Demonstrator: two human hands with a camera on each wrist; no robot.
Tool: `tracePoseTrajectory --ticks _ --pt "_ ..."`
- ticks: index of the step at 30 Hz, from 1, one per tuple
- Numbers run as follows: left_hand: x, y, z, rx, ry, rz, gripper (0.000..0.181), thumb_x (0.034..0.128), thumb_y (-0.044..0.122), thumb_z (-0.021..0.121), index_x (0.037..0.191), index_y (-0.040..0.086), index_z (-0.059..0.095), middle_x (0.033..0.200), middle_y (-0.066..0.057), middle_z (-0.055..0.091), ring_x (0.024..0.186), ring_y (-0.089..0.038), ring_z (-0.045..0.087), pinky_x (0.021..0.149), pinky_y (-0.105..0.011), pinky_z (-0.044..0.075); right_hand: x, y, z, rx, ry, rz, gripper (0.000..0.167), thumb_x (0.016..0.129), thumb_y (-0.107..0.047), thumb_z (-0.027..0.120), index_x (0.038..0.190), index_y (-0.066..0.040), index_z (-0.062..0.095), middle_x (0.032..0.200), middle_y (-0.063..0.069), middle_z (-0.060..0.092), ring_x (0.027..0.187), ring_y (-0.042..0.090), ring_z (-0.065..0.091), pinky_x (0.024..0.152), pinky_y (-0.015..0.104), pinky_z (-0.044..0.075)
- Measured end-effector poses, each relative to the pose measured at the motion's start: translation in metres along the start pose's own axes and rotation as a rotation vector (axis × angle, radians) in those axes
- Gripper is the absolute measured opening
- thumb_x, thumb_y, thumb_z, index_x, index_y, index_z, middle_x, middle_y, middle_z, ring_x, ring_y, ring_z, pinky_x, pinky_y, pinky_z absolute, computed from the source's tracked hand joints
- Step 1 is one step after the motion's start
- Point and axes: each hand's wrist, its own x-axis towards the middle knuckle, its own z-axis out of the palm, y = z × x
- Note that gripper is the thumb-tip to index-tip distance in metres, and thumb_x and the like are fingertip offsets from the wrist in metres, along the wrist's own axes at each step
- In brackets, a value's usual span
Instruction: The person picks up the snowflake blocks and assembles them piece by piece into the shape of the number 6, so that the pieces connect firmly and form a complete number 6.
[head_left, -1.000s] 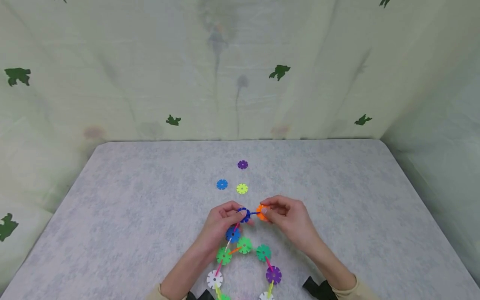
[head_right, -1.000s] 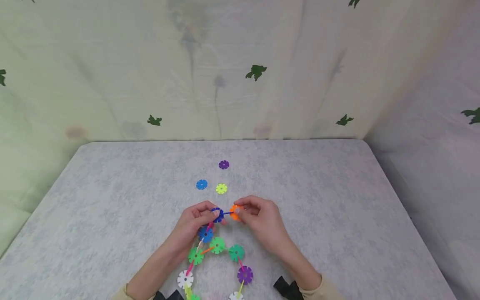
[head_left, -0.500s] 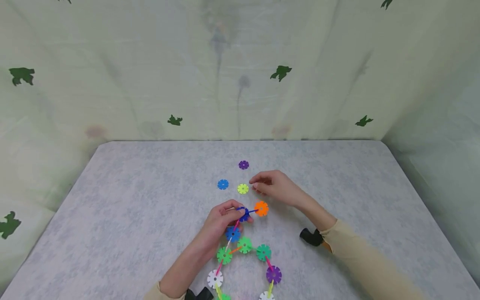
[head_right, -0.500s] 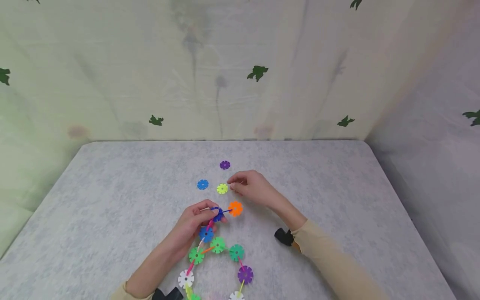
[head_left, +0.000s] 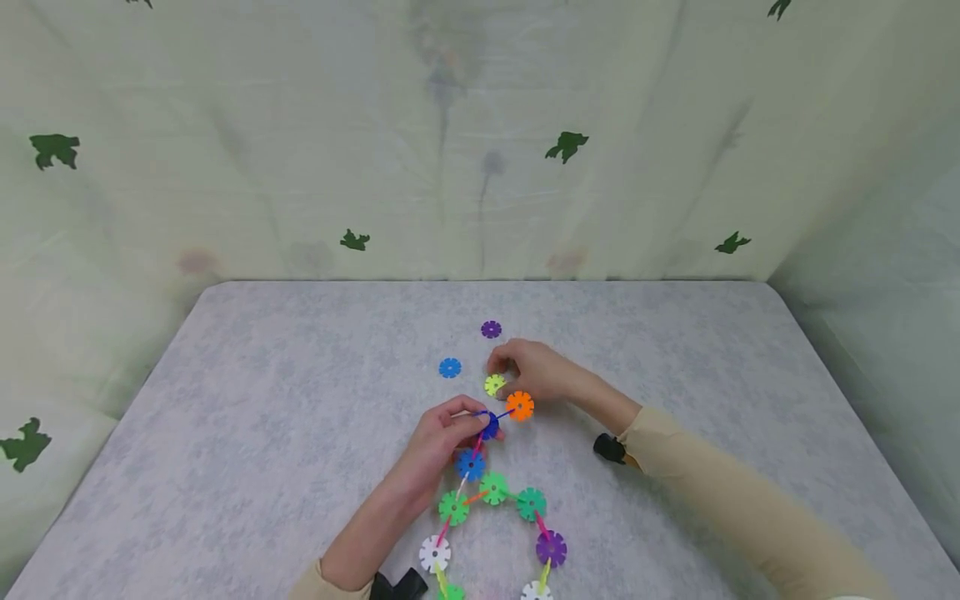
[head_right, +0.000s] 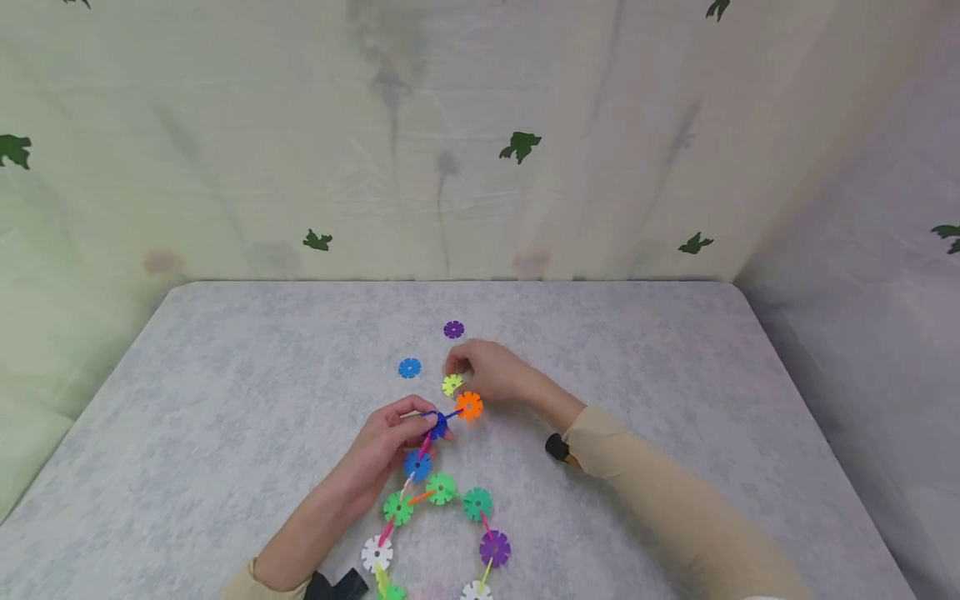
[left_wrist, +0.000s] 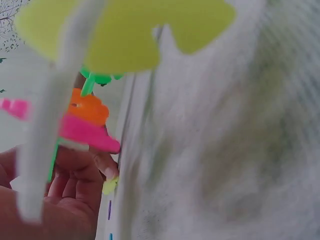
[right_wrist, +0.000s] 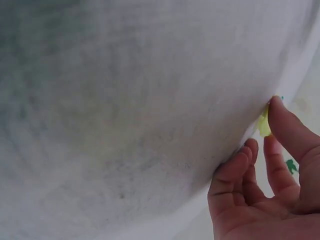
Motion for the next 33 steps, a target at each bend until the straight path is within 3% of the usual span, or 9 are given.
tracePoseTrajectory --ticks 6,10,14,22,29,33 --pt "0.001 -0.002 0.0 -0.016 -0.033 -0.019 0.018 0.0962 0.02 0.062 0.105 0.004 0.057 0.098 -0.012 0.073 0.074 -0.017 0.062 0.065 -0.027 0.046 -0.017 0.004 -0.002 0.049 0.067 0.058 0.011 0.09 -0.008 0.071 0.094 -0.017 0.066 0.091 -0.003 0.064 0.083 0.016 0.058 0.076 0.032 0.05" --pt "0.001 -0.002 0.0 -0.034 -0.061 -0.029 0.015 0.0961 0.017 0.06 0.103 0.004 0.056 0.099 -0.014 0.073 0.072 -0.017 0.062 0.063 -0.027 0.05 -0.039 0.005 -0.004 0.115 0.147 0.058 0.01 0.092 -0.007 0.065 0.096 -0.016 0.067 0.093 -0.001 0.065 0.082 0.016 0.06 0.073 0.032 0.052" --pt "0.001 -0.002 0.0 -0.008 -0.052 -0.031 0.016 0.0957 0.021 0.062 0.098 0.006 0.057 0.096 -0.013 0.073 0.072 -0.018 0.063 0.061 -0.027 0.049 -0.063 0.0 -0.003 0.215 0.246 0.053 0.011 0.094 -0.007 0.065 0.101 -0.014 0.068 0.096 0.001 0.066 0.081 0.017 0.061 0.073 0.03 0.054" --pt "0.003 -0.004 -0.001 0.025 -0.058 -0.021 0.034 0.0925 0.035 0.068 0.082 0.007 0.054 0.087 -0.01 0.071 0.06 -0.018 0.064 0.052 -0.024 0.037 -0.107 -0.014 0.011 0.404 0.392 0.095 0.015 0.093 -0.009 0.069 0.105 -0.017 0.07 0.094 0.002 0.066 0.079 0.028 0.066 0.072 0.035 0.056" --pt "0.002 -0.002 -0.001 0.04 -0.085 0.003 0.029 0.093 0.03 0.068 0.109 0.007 0.061 0.089 -0.012 0.068 0.056 -0.02 0.06 0.054 -0.026 0.041 -0.122 -0.026 0.023 0.535 0.414 0.112 0.013 0.09 -0.013 0.073 0.103 -0.013 0.07 0.091 0.003 0.068 0.081 0.029 0.069 0.075 0.04 0.057" --pt "0.002 -0.002 0.001 0.043 -0.088 0.008 0.032 0.0937 0.03 0.067 0.112 0.005 0.065 0.087 -0.011 0.066 0.055 -0.018 0.059 0.053 -0.026 0.043 -0.122 -0.029 0.027 0.534 0.449 0.122 0.01 0.089 -0.013 0.074 0.097 -0.012 0.068 0.09 0.003 0.069 0.082 0.027 0.07 0.074 0.035 0.057"
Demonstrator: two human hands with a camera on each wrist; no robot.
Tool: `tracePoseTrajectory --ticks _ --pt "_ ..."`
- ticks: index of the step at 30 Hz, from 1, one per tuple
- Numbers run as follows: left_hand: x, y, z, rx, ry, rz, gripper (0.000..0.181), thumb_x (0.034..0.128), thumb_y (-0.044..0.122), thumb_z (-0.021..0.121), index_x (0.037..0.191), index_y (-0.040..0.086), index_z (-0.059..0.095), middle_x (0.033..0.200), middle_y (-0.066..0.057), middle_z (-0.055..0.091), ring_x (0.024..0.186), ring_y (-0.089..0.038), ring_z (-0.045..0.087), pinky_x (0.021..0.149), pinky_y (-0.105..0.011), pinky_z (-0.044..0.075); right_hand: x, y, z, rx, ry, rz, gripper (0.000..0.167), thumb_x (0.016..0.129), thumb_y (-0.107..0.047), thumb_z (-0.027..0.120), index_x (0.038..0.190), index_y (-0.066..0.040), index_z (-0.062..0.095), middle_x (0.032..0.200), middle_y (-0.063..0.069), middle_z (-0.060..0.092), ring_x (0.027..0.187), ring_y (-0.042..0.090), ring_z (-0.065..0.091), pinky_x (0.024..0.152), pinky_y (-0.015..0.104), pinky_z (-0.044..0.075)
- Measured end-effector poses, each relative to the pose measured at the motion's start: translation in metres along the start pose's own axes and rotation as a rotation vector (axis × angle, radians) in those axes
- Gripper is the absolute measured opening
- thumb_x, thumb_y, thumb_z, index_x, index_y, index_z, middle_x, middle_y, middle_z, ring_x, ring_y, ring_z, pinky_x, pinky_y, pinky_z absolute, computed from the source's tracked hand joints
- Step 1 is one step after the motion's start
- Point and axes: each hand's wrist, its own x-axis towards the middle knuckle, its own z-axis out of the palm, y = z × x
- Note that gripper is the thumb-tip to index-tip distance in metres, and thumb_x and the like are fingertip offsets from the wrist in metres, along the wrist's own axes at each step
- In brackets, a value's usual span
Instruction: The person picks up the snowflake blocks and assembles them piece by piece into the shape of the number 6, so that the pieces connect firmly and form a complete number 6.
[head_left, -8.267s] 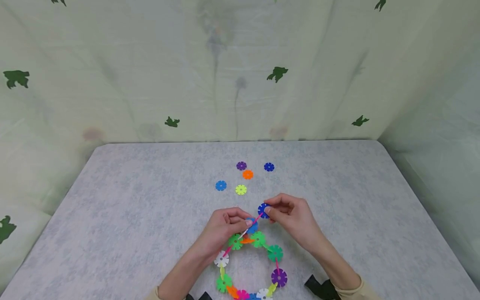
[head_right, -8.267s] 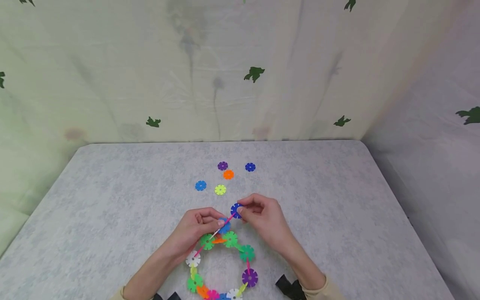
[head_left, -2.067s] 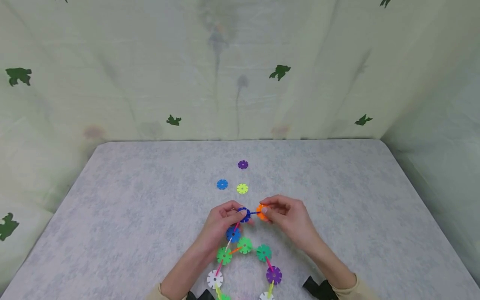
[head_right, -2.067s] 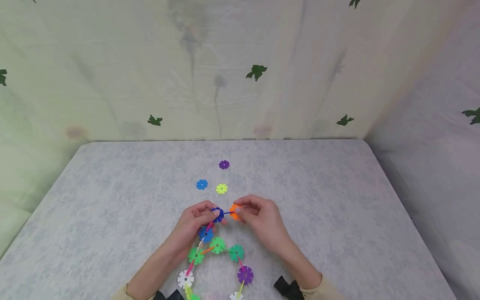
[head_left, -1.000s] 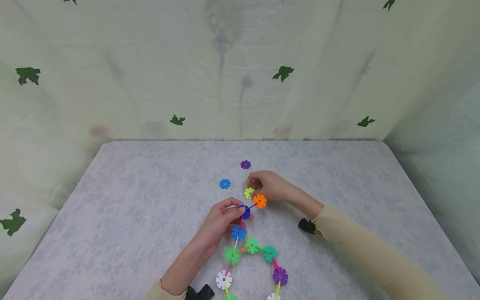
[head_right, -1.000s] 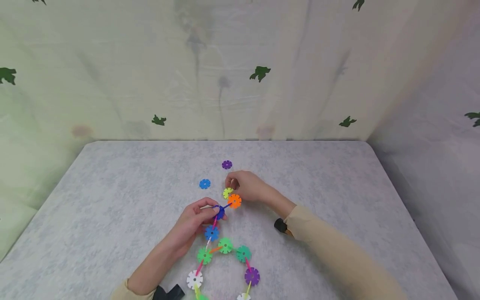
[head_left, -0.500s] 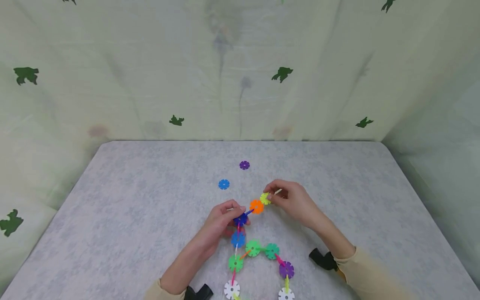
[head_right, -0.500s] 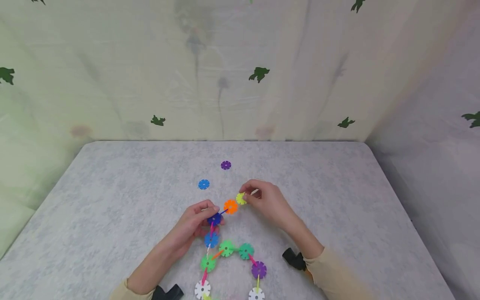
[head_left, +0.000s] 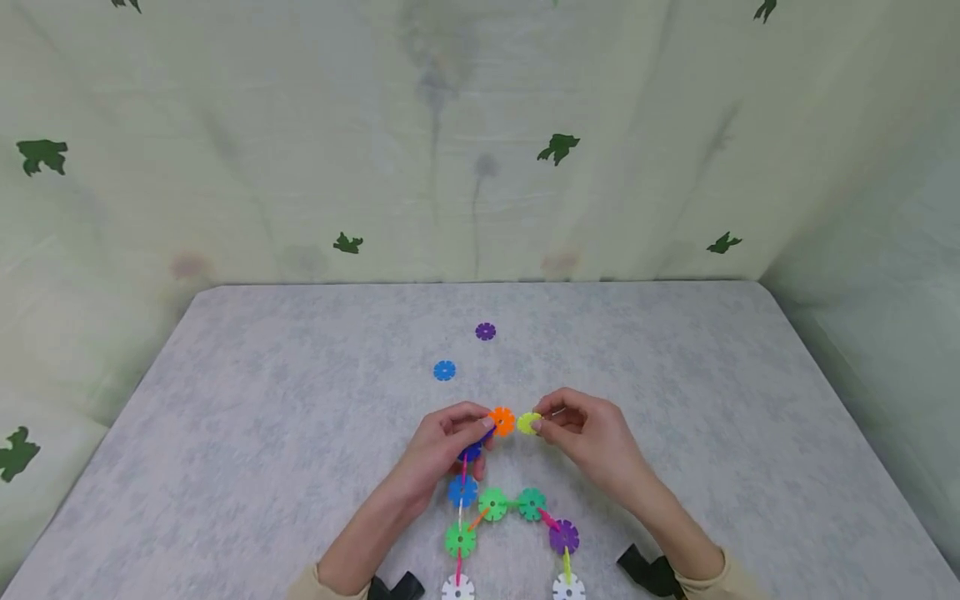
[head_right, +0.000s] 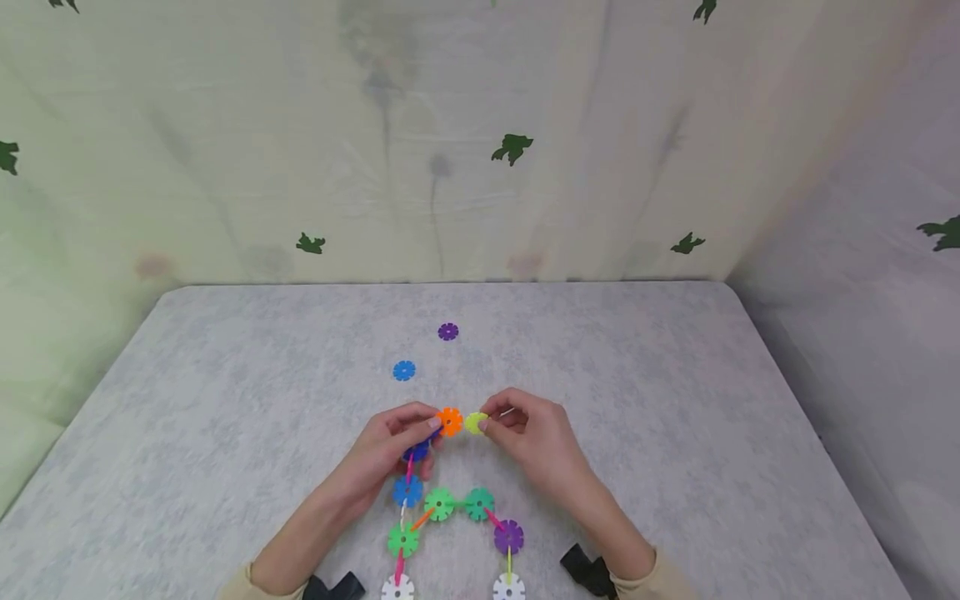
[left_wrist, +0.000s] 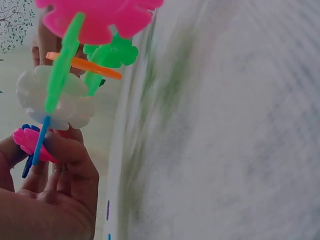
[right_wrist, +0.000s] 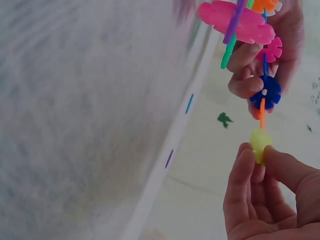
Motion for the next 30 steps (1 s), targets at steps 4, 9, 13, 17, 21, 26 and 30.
tracePoseTrajectory --ticks 4,9,13,17,21,26,30 --pt "-0.001 -0.001 0.001 -0.008 0.005 0.002 0.031 0.0944 0.032 0.066 0.11 0.005 0.065 0.087 -0.01 0.068 0.054 -0.019 0.061 0.053 -0.025 0.043 0.0 0.001 0.004 -0.003 0.014 -0.016 0.008 0.088 -0.008 0.074 0.092 -0.012 0.068 0.089 0.002 0.069 0.084 0.029 0.069 0.073 0.028 0.057" --pt "-0.002 -0.001 0.003 -0.023 0.004 0.01 0.03 0.0954 0.032 0.065 0.107 0.004 0.064 0.089 -0.011 0.07 0.053 -0.02 0.061 0.052 -0.025 0.043 -0.001 0.001 0.008 0.014 0.003 -0.077 0.011 0.087 -0.004 0.074 0.09 -0.012 0.069 0.092 0.001 0.068 0.084 0.025 0.069 0.073 0.03 0.057" --pt "-0.002 -0.002 0.003 -0.052 -0.012 0.006 0.028 0.0962 0.031 0.064 0.102 0.004 0.063 0.089 -0.012 0.07 0.052 -0.02 0.061 0.05 -0.024 0.042 -0.001 0.001 0.011 -0.015 0.013 -0.12 0.012 0.086 -0.004 0.075 0.088 -0.014 0.07 0.091 -0.003 0.068 0.081 0.016 0.068 0.073 0.03 0.057" --pt "-0.002 -0.003 0.003 -0.069 -0.027 -0.003 0.025 0.0969 0.031 0.063 0.098 0.005 0.062 0.089 -0.009 0.071 0.053 -0.02 0.062 0.049 -0.023 0.039 -0.001 0.0 0.013 -0.021 0.01 -0.13 0.013 0.086 -0.002 0.075 0.088 -0.015 0.071 0.091 -0.004 0.069 0.081 0.013 0.068 0.073 0.029 0.057" --pt "-0.001 -0.003 0.003 -0.061 -0.031 -0.011 0.026 0.0968 0.031 0.063 0.099 0.005 0.062 0.089 -0.008 0.071 0.056 -0.019 0.063 0.05 -0.022 0.038 0.003 0.002 0.009 0.043 -0.059 -0.091 0.007 0.088 -0.004 0.073 0.093 -0.009 0.072 0.096 0.005 0.07 0.085 0.019 0.069 0.076 0.03 0.057" --pt "0.001 -0.003 0.001 -0.051 -0.042 -0.026 0.029 0.0977 0.031 0.061 0.11 0.004 0.062 0.09 -0.01 0.071 0.058 -0.019 0.064 0.053 -0.024 0.042 0.019 0.007 -0.007 0.055 -0.219 -0.01 0.016 0.092 -0.016 0.07 0.104 -0.005 0.072 0.102 0.01 0.07 0.092 0.027 0.069 0.079 0.036 0.056" --pt "0.001 -0.002 -0.001 -0.045 -0.039 -0.039 0.031 0.0992 0.029 0.059 0.115 0.003 0.063 0.092 -0.011 0.069 0.057 -0.02 0.065 0.051 -0.024 0.045 0.044 0.009 -0.02 0.008 -0.293 -0.006 0.027 0.097 -0.026 0.065 0.11 -0.002 0.07 0.105 0.013 0.069 0.097 0.031 0.067 0.085 0.043 0.055"
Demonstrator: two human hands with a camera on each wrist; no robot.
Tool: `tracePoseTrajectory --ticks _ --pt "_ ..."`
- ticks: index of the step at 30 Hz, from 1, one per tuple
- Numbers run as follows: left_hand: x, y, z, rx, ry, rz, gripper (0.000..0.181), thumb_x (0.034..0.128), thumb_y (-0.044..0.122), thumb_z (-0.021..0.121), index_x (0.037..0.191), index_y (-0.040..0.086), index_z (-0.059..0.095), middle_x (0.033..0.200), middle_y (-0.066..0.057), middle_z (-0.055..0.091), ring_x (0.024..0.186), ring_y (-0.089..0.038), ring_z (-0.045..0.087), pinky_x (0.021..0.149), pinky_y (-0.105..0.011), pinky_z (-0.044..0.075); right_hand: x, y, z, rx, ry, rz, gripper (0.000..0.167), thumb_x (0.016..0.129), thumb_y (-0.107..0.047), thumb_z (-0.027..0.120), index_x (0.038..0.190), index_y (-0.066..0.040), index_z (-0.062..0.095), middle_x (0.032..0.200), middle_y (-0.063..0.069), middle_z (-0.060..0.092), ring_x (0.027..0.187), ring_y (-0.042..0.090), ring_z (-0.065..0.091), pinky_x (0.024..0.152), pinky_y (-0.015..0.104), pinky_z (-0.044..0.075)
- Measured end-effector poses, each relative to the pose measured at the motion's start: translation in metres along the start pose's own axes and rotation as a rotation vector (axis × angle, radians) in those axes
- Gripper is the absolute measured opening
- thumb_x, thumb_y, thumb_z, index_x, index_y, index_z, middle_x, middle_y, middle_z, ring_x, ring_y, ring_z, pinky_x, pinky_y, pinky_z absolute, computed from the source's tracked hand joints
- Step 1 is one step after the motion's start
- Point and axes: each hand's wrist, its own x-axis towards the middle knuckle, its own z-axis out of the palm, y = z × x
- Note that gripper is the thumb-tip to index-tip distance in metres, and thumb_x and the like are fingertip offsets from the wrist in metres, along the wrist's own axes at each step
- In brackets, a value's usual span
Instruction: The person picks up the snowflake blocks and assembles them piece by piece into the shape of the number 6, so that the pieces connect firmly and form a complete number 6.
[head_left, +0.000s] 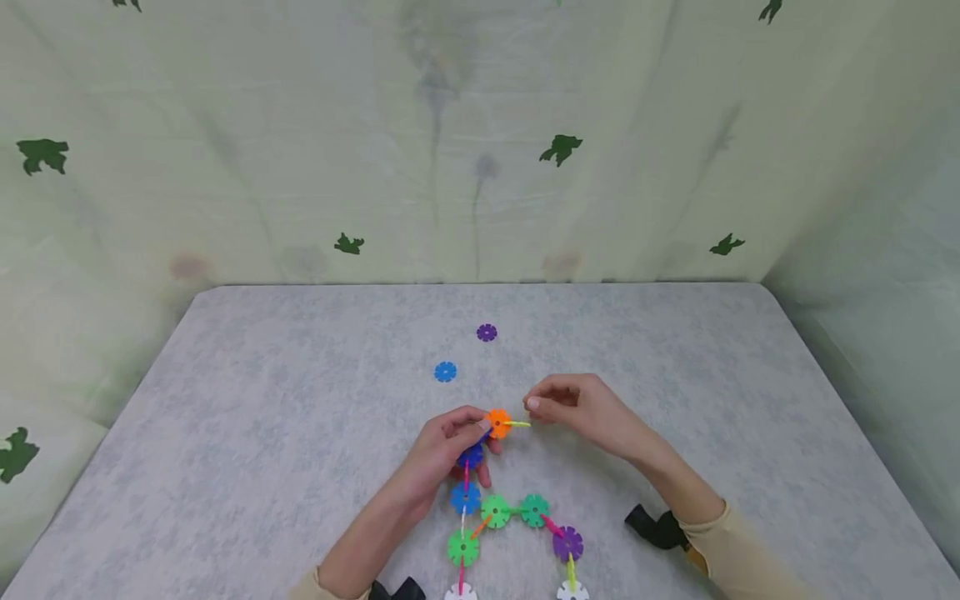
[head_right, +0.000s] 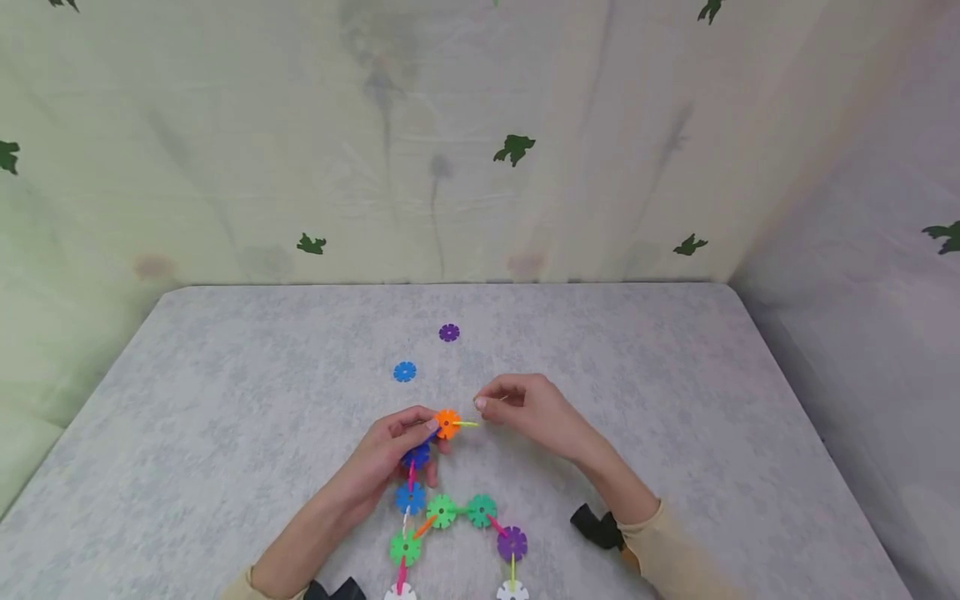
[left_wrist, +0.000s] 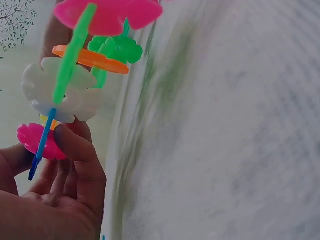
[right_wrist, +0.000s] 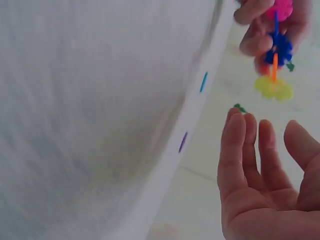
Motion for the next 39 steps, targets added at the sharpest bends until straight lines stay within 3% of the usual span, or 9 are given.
tracePoseTrajectory --ticks 3,8,13,20,23,31,39 --pt "-0.001 0.002 -0.002 0.011 0.008 -0.01 0.031 0.0998 0.03 0.058 0.115 0.004 0.063 0.093 -0.011 0.069 0.057 -0.02 0.066 0.049 -0.023 0.042 0.024 0.001 -0.011 -0.064 -0.015 -0.021 0.03 0.099 -0.026 0.062 0.112 -0.001 0.069 0.105 0.015 0.069 0.096 0.03 0.067 0.085 0.042 0.054" --pt "-0.001 0.005 -0.004 0.036 0.01 -0.01 0.033 0.0995 0.034 0.058 0.116 0.006 0.063 0.096 -0.012 0.068 0.06 -0.022 0.069 0.047 -0.022 0.035 0.071 0.003 -0.02 -0.254 0.003 -0.046 0.024 0.098 -0.018 0.062 0.115 -0.004 0.07 0.108 0.006 0.069 0.094 0.022 0.065 0.083 0.037 0.054" --pt "-0.002 0.007 -0.005 0.039 0.009 -0.027 0.034 0.0987 0.037 0.059 0.117 0.008 0.063 0.098 -0.012 0.068 0.064 -0.024 0.07 0.047 -0.022 0.032 0.114 0.005 -0.021 -0.383 0.014 -0.016 0.026 0.097 -0.011 0.061 0.121 -0.005 0.067 0.114 0.008 0.067 0.104 0.023 0.061 0.09 0.037 0.05" --pt "-0.005 0.008 -0.003 0.036 -0.005 -0.024 0.035 0.0975 0.037 0.06 0.119 0.01 0.064 0.097 -0.01 0.068 0.065 -0.024 0.071 0.047 -0.022 0.032 0.149 0.011 -0.017 -0.531 -0.038 0.011 0.035 0.094 -0.015 0.066 0.128 -0.009 0.064 0.115 0.009 0.064 0.104 0.023 0.056 0.092 0.038 0.047" --pt "-0.005 0.007 -0.001 0.04 -0.007 -0.015 0.035 0.0973 0.037 0.061 0.119 0.01 0.064 0.096 -0.01 0.068 0.065 -0.024 0.071 0.047 -0.022 0.033 0.153 0.011 -0.013 -0.579 -0.049 0.017 0.032 0.091 -0.015 0.07 0.122 -0.011 0.067 0.112 0.009 0.064 0.102 0.023 0.055 0.091 0.039 0.045" --pt "-0.006 0.007 -0.001 0.087 0.015 -0.002 0.033 0.0981 0.037 0.059 0.116 0.01 0.064 0.099 -0.011 0.072 0.069 -0.024 0.072 0.049 -0.023 0.037 0.139 0.004 -0.009 -0.521 0.005 0.047 0.017 0.087 -0.008 0.074 0.1 -0.014 0.064 0.096 0.005 0.065 0.086 0.021 0.059 0.074 0.033 0.048" --pt "-0.005 0.008 -0.003 0.117 0.026 0.029 0.032 0.0979 0.035 0.06 0.113 0.008 0.065 0.098 -0.013 0.073 0.057 -0.018 0.063 0.046 -0.023 0.041 0.088 -0.008 -0.009 -0.477 0.05 -0.017 0.012 0.093 -0.01 0.066 0.097 -0.021 0.068 0.09 -0.003 0.065 0.077 0.017 0.059 0.067 0.031 0.049"
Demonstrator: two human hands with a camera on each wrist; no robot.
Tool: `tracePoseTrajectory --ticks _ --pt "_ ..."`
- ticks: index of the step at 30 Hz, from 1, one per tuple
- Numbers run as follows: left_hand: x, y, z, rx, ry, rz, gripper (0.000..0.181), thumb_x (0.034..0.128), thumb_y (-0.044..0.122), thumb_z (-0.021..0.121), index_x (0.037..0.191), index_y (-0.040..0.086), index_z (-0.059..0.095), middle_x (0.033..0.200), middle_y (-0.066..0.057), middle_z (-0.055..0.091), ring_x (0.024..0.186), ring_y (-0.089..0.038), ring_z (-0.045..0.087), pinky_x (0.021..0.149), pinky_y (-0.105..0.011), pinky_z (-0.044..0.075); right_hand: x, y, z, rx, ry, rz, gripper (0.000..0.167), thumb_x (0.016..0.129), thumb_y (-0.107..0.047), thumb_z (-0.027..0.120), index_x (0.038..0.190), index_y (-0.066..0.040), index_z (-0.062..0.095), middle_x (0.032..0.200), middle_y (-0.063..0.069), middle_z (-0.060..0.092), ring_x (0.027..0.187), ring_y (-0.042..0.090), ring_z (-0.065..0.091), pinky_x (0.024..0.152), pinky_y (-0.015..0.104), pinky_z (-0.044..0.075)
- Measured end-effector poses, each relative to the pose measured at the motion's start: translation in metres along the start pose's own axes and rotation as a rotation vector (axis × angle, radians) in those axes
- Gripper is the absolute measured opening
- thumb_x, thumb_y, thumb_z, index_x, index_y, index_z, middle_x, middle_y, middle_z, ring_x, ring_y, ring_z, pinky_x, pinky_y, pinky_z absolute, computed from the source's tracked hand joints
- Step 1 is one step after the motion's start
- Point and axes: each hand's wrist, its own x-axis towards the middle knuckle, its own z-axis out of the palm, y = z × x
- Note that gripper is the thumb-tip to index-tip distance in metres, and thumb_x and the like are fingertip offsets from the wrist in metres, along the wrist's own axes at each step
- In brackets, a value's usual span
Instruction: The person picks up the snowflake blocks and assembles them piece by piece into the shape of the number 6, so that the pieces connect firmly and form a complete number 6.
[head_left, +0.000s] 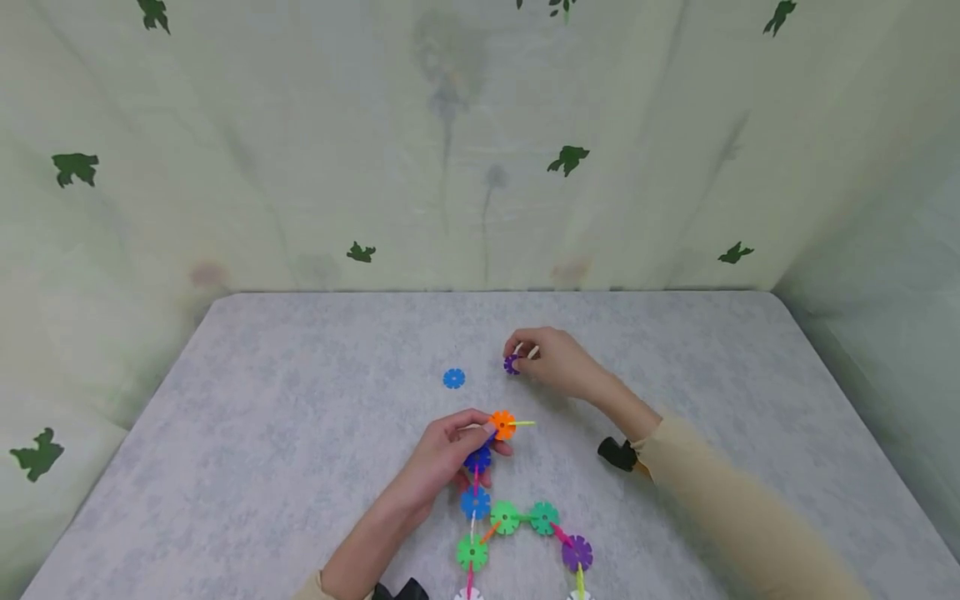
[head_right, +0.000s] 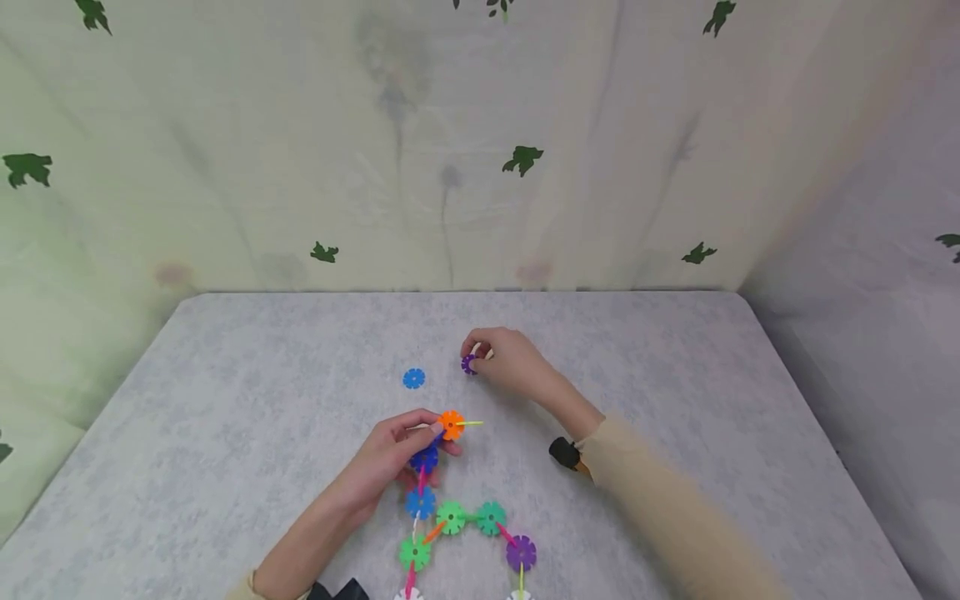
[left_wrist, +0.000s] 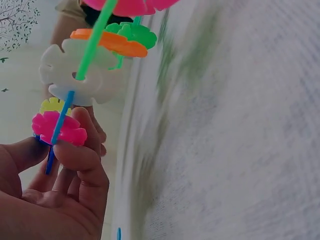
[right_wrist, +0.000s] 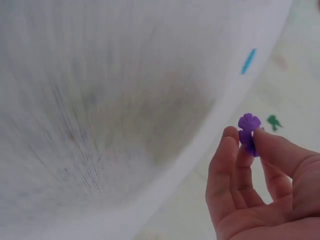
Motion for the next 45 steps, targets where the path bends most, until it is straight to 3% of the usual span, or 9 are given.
tracePoseTrajectory --ticks 10,17,28,35,40,45 --pt "-0.001 0.002 -0.002 -0.062 0.005 0.006 0.027 0.0992 0.027 0.059 0.11 0.002 0.063 0.095 -0.015 0.07 0.054 -0.015 0.061 0.046 -0.022 0.043 -0.077 -0.013 0.001 0.237 0.089 0.002 0.015 0.094 -0.011 0.068 0.107 -0.019 0.069 0.097 -0.005 0.067 0.085 0.023 0.067 0.074 0.032 0.055" --pt "-0.002 0.004 -0.001 -0.093 0.037 -0.017 0.027 0.0981 0.026 0.061 0.108 0.0 0.061 0.087 -0.013 0.067 0.052 -0.015 0.059 0.047 -0.022 0.045 -0.109 -0.014 0.013 0.397 0.172 0.09 0.017 0.092 -0.01 0.07 0.108 -0.012 0.067 0.09 0.003 0.067 0.081 0.028 0.068 0.074 0.04 0.057" --pt "0.001 -0.001 0.002 -0.069 0.041 -0.013 0.032 0.0947 0.034 0.066 0.104 0.003 0.062 0.08 -0.009 0.062 0.047 -0.014 0.054 0.045 -0.023 0.044 -0.119 -0.019 0.027 0.529 0.216 0.107 0.017 0.092 -0.009 0.07 0.108 -0.006 0.067 0.089 0.007 0.069 0.079 0.035 0.068 0.072 0.038 0.057" --pt "0.001 -0.002 0.005 -0.087 0.041 0.012 0.027 0.0949 0.03 0.066 0.101 0.004 0.061 0.081 -0.01 0.063 0.046 -0.014 0.053 0.044 -0.024 0.045 -0.119 -0.02 0.034 0.613 0.209 0.087 0.016 0.093 -0.009 0.068 0.109 -0.005 0.067 0.089 0.01 0.07 0.08 0.039 0.067 0.073 0.044 0.057" --pt "0.001 -0.002 0.005 -0.097 0.028 0.034 0.024 0.0957 0.026 0.065 0.098 0.003 0.059 0.08 -0.011 0.063 0.045 -0.015 0.053 0.042 -0.024 0.043 -0.117 -0.02 0.038 0.659 0.233 0.096 0.015 0.091 -0.005 0.07 0.106 -0.002 0.067 0.09 0.012 0.07 0.079 0.036 0.068 0.072 0.041 0.057" --pt "0.001 -0.002 0.002 -0.1 0.022 0.024 0.024 0.0961 0.026 0.064 0.097 0.003 0.059 0.079 -0.009 0.062 0.047 -0.014 0.052 0.045 -0.024 0.044 -0.113 -0.016 0.037 0.698 0.154 0.087 0.02 0.093 -0.011 0.068 0.109 0.001 0.066 0.094 0.014 0.069 0.08 0.032 0.069 0.073 0.042 0.058"
